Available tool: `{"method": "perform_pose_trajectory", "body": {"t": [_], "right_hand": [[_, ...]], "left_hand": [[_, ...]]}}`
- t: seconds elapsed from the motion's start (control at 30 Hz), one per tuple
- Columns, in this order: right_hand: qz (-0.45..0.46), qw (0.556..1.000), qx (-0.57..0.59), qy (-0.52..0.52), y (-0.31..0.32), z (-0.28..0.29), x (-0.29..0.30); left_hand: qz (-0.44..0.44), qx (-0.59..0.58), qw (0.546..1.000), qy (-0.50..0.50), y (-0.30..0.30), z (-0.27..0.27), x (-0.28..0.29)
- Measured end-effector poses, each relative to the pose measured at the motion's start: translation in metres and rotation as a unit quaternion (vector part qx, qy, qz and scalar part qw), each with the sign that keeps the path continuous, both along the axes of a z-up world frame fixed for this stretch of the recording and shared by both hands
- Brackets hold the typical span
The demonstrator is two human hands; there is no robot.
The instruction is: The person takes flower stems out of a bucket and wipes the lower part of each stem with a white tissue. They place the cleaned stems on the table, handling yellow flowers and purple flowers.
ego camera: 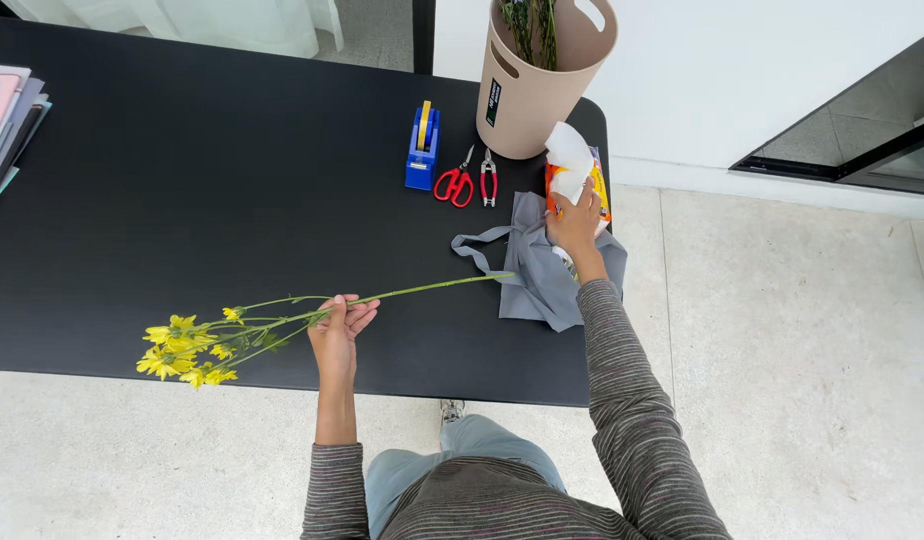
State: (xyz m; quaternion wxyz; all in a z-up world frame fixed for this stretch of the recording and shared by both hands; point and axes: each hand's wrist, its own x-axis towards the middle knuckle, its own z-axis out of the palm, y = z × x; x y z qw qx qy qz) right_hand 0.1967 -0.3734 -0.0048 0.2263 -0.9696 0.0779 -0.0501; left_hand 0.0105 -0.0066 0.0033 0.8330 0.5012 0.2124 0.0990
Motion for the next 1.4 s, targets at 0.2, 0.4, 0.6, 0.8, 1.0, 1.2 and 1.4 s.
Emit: {"method": "perform_pose_trajectory", "body": {"t": [0.2,0.4,0.6,0.8,1.0,1.2,1.4], "right_hand": [[-0.092,0.982,0.162,0.018,-0.035,-0.048,0.06],[-0.096,0.965,0.245,0.007,-0.049,-0.062,0.077],[-0.145,0.923,0.347,-0.077,-0.035,-0.03,0.059],[-0.195,0.799,0.553,-0.13,-0.024,-0.001,0.045],[-0.175,0.857,0.467,-0.129,-0.023,0.011,0.025],[-0.028,0.981,0.183,-0.051,-0.05,-0.019,0.026],[0.096,0.987,-0.128,0.025,-0.045,-0.049,0.013]], "left_hand": [[0.042,-0.01,0.999,-0.006,-0.005,0.012,0.01],[0.058,-0.011,0.998,-0.025,-0.001,0.014,0.018],[0.043,-0.008,0.999,-0.024,0.001,0.018,0.015],[0.039,-0.007,0.999,-0.027,-0.001,0.024,0.017],[0.011,-0.006,0.999,-0.029,-0.007,0.022,0.025],[-0.005,-0.008,1.0,-0.024,-0.011,0.013,0.029],[-0.008,-0.005,1.0,-0.021,-0.01,0.01,0.029]]}}
